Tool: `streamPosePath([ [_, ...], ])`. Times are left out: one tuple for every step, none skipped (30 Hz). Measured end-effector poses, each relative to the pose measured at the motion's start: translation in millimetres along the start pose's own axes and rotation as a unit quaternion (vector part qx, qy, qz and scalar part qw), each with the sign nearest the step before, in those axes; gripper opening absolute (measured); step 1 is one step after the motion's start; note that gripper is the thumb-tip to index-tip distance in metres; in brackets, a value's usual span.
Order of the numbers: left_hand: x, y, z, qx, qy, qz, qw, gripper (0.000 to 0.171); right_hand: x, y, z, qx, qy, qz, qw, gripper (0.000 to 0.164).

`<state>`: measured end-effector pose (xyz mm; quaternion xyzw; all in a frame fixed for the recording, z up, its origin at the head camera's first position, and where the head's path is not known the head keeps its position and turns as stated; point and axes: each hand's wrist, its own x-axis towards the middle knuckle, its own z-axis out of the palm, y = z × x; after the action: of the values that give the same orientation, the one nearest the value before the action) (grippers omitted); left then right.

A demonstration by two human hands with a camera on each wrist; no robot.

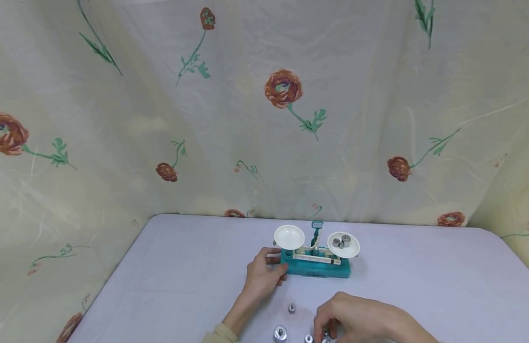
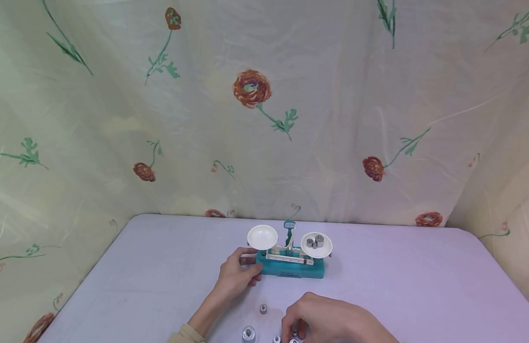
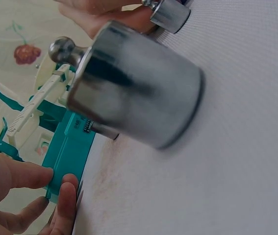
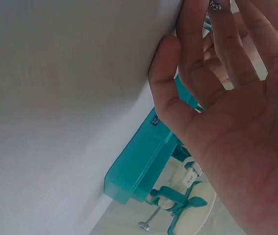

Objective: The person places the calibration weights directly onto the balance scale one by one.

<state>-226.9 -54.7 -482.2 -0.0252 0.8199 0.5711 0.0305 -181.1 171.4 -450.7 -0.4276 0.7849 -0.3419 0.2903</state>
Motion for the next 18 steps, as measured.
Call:
streamPosePath([
  [0.0, -0.1, 0.0, 0.000, -0.001, 0.000, 1.0000, 0.043, -0.1, -0.2, 0.1, 0.000, 0.000, 0.000, 1.000, 0.023],
  [-0.1, -0.3, 0.0, 0.001, -0.001, 0.000, 1.0000, 0.043, -0.2, -0.4, 0.3, 0.000, 0.000, 0.000, 1.000, 0.023],
  [-0.2, -0.3, 0.0, 0.001, -0.002, 0.000, 1.0000, 0.043, -0.2, -0.4, 0.5, 0.002, 0.000, 0.002, 1.000, 0.024],
  [-0.3, -0.4, 0.0, 0.001, -0.002, -0.001, 1.0000, 0.043, -0.3, -0.5, 0.6, 0.006, 0.001, 0.004, 1.000, 0.024],
  [-0.4, -0.4, 0.0, 0.000, -0.002, -0.002, 1.0000, 0.043, -0.3, -0.5, 0.9, 0.007, 0.002, 0.006, 1.000, 0.025],
  [-0.4, -0.4, -0.1, 0.001, -0.002, -0.002, 1.0000, 0.043, -0.4, -0.5, 1.1, 0.012, 0.003, 0.009, 1.000, 0.025],
  [-0.5, -0.5, 0.0, 0.001, -0.002, -0.003, 1.0000, 0.043, -0.4, -0.7, 1.4, 0.020, 0.004, 0.014, 1.000, 0.025],
  [-0.5, -0.4, 0.0, 0.001, -0.001, -0.003, 1.0000, 0.043, -0.5, -0.8, 1.5, 0.024, 0.005, 0.018, 1.000, 0.025],
  [-0.5, -0.3, 0.1, 0.001, -0.001, -0.003, 1.0000, 0.043, -0.5, -1.1, 1.7, 0.034, 0.007, 0.024, 0.999, 0.025],
  [-0.3, -0.3, 0.2, 0.002, -0.001, -0.002, 1.0000, 0.043, -0.5, -1.4, 1.7, 0.039, 0.007, 0.028, 0.999, 0.025],
  [-0.2, -0.5, 0.4, 0.002, -0.001, -0.002, 1.0000, 0.043, -0.6, -1.8, 1.8, 0.044, 0.008, 0.032, 0.998, 0.025],
  [-0.1, -0.5, 0.5, 0.002, -0.001, -0.001, 1.0000, 0.043, -0.6, -2.3, 2.0, 0.050, 0.009, 0.035, 0.998, 0.024],
  [0.1, -0.7, 0.4, 0.001, -0.002, 0.000, 1.0000, 0.043, -0.5, -2.8, 2.1, 0.051, 0.010, 0.036, 0.998, 0.024],
  [0.2, -0.6, 0.3, -0.001, -0.002, 0.002, 1.0000, 0.043, -0.7, -3.1, 2.0, 0.048, 0.010, 0.036, 0.998, 0.023],
  [0.3, -0.8, 0.4, -0.002, -0.003, 0.004, 1.0000, 0.043, -0.7, -3.5, 2.0, 0.046, 0.010, 0.035, 0.998, 0.022],
  [0.4, -1.0, 0.3, -0.003, -0.003, 0.005, 1.0000, 0.043, -0.9, -4.0, 1.9, 0.039, 0.011, 0.032, 0.999, 0.022],
  [0.6, -1.0, 0.1, -0.004, -0.004, 0.006, 1.0000, 0.043, -0.9, -4.4, 2.0, 0.034, 0.011, 0.030, 0.999, 0.021],
  [0.6, -1.0, -0.1, -0.006, -0.004, 0.007, 0.9999, 0.043, -0.9, -4.6, 1.8, 0.026, 0.012, 0.027, 0.999, 0.020],
])
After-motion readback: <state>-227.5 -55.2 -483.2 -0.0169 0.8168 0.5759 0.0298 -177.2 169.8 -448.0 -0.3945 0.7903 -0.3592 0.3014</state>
